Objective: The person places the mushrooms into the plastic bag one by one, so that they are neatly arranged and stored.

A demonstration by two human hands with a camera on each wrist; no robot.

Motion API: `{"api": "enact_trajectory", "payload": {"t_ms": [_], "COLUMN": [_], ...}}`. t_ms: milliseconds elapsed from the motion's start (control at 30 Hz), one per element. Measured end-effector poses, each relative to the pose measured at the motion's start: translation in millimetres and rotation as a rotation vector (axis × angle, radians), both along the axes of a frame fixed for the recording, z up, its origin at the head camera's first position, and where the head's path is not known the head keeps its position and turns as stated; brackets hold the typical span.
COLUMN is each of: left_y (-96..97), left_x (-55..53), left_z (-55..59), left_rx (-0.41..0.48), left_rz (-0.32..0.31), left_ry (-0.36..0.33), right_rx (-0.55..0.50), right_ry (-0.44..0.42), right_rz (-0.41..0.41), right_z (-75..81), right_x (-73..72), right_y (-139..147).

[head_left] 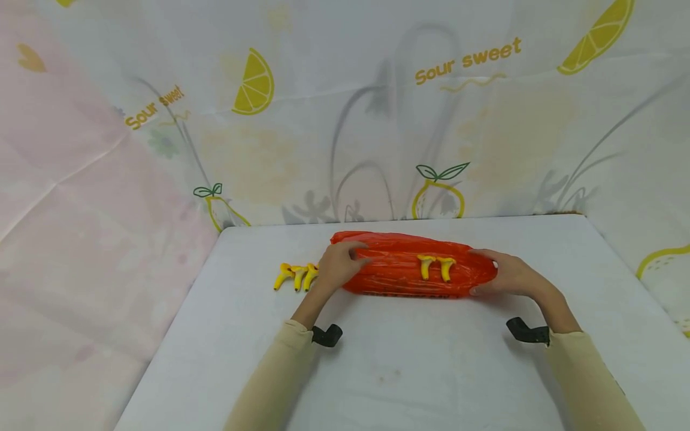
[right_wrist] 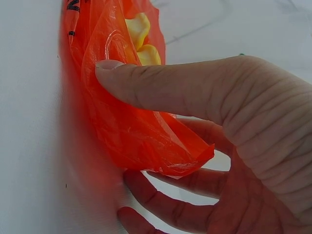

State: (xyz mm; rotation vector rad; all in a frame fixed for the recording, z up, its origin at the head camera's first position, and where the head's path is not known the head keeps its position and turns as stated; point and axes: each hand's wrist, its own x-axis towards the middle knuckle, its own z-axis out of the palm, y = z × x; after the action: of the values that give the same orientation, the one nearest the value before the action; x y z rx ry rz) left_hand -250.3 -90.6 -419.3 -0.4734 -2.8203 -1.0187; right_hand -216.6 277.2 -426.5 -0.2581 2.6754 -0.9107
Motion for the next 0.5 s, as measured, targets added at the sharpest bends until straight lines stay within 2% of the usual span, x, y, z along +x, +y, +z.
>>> {"api": "enact_trajectory", "payload": {"t_ms": [267,500], "left_y": [-22.9,-38.4], "left_x": [4.0,4.5], "left_z": [6.9,6.1], "left_rx": [-0.022,0.01], "left_rz": [0.079,0.101], "left_ry": [-0.032,-0.048], "right_rx": [-0.001,-0.007], "right_ry": [0.007,0.022], "right_rz": [0.008,0.01], "right_z": [0.4,-1.4], "right_x": [0.7,0.9], "right_y": [0,2]}}
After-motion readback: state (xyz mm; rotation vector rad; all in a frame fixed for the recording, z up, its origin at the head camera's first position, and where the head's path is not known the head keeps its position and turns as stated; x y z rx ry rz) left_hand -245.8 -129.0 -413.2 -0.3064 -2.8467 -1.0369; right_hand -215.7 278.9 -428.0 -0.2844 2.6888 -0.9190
